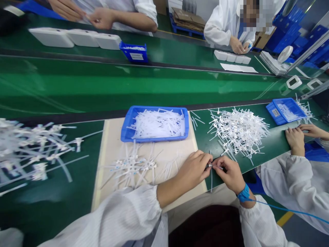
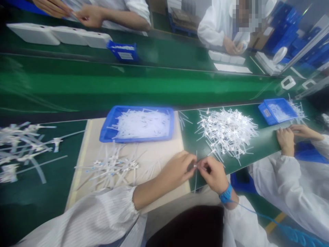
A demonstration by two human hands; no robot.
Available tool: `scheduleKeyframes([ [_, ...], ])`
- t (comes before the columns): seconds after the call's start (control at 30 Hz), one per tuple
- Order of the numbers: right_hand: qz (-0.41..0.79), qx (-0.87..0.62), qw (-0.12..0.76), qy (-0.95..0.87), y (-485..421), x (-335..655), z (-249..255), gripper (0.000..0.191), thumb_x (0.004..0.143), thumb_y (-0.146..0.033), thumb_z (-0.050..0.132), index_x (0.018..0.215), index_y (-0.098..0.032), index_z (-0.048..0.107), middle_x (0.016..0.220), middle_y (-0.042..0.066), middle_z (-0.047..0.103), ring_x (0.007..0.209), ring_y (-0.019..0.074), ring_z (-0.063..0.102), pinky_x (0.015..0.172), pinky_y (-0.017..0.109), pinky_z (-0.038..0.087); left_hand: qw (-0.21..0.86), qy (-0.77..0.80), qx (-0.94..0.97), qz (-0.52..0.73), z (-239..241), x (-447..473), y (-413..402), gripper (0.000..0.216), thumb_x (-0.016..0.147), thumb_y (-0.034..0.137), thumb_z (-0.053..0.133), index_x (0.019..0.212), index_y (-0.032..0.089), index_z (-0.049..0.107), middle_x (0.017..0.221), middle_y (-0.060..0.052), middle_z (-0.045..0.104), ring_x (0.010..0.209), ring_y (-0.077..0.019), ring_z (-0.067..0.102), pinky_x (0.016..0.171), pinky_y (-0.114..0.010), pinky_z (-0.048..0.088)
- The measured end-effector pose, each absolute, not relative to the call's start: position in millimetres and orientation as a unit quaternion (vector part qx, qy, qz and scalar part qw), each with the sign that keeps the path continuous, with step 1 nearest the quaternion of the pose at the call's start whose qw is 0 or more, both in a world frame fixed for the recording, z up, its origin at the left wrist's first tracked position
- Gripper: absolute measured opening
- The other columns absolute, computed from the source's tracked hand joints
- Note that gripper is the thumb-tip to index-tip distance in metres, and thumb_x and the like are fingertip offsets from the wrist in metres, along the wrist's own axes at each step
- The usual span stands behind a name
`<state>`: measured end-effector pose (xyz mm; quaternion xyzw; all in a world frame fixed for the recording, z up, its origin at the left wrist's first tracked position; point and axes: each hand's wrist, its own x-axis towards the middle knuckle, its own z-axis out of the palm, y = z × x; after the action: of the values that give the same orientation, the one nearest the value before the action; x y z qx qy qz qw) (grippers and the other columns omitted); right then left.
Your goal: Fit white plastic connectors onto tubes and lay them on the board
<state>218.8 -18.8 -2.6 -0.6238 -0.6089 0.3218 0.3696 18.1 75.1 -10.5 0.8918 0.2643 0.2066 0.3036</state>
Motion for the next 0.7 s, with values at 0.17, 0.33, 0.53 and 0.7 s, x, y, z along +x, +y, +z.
scheduleKeyframes([
  [0.17,0.317,-0.639,0.38,-0.589,-19,213,1,0.004,0.101,-0.025,0.071,0.099,-0.025,0.067,0.093,0.003,0.08,0.082,0.021,0.077,0.077,0.032,0.059,0.307,0.27,0.888,0.208,-12,18,75,0.018,0.096,0.013,0.069,0.108,0.022,0.059,0.099,-0.004,0.069,0.098,-0.0266,0.064,0.084,-0.039,0.048],
  [0.33,0.344,-0.637,0.385,-0.573,-17,212,4,0.005,0.1,-0.026,0.073,0.104,-0.026,0.07,0.095,0.004,0.083,0.087,0.024,0.081,0.08,0.034,0.062,0.315,0.269,0.887,0.206,-14,18,74,0.018,0.096,0.015,0.07,0.108,0.022,0.059,0.101,-0.004,0.07,0.098,-0.0267,0.065,0.084,-0.039,0.048],
  [0.53,0.356,-0.634,0.353,-0.589,-11,216,9,0.004,0.099,-0.025,0.074,0.102,-0.026,0.072,0.096,0.004,0.084,0.085,0.0242,0.081,0.078,0.034,0.062,0.326,0.273,0.883,0.201,-16,18,75,0.017,0.097,0.016,0.07,0.107,0.023,0.059,0.102,-0.004,0.07,0.099,-0.027,0.065,0.084,-0.038,0.049],
  [0.7,0.333,-0.624,0.312,-0.634,-6,221,14,0.003,0.102,-0.024,0.073,0.103,-0.027,0.074,0.094,0.002,0.082,0.084,0.0238,0.078,0.077,0.035,0.059,0.334,0.27,0.881,0.196,-17,17,76,0.018,0.097,0.016,0.072,0.107,0.022,0.058,0.103,-0.004,0.07,0.097,-0.0264,0.066,0.083,-0.038,0.049],
])
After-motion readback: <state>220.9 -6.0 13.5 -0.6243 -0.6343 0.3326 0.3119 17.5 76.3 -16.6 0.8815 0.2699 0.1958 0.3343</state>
